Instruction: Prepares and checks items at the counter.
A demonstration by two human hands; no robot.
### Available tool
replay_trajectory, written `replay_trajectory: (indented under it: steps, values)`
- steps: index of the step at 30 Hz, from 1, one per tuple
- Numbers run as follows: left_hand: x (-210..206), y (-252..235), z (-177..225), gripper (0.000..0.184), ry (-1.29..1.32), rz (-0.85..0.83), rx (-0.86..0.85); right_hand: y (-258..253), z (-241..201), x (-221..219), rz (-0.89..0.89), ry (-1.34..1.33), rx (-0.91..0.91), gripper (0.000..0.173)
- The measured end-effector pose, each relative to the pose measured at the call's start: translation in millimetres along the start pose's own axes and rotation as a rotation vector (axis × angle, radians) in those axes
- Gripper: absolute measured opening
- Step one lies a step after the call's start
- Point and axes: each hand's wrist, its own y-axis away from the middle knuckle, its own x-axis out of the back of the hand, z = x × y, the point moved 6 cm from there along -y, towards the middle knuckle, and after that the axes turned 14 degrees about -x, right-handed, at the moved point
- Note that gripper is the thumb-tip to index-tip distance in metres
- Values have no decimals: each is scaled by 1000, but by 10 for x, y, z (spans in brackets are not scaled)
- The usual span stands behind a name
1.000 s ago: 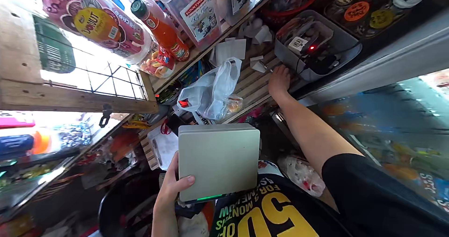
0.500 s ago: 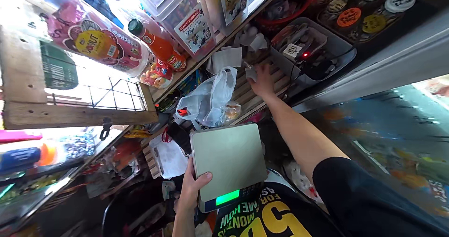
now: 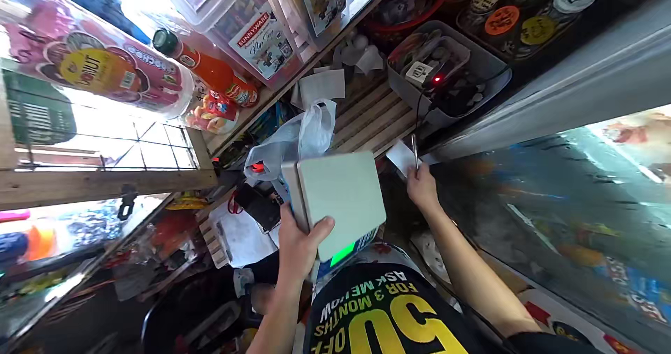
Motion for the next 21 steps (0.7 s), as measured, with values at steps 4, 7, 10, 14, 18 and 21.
replay_trajectory:
  steps: [4,7,10,14,18,21]
  values:
    - [-674,-506,-63,81,156,30,16,138,329,215,149,-17,5,51]
    - [-1128,-850,-185,81,187,62,14,237,454,342,204,64,59,52]
    - [-1442,-1082,-385,85,292,94,46,421,558,506,236,140,56,39]
    - [-1756,-1258,-842,84,547,79,125,629,710,677,240,123,122,32]
    - [-1788,-1370,-1169,89,572,67,188,749,734,741,226,59,153,31]
    - [-1714,-1437,-1057,80,478,121,146,759,670,688,158,45,175,31]
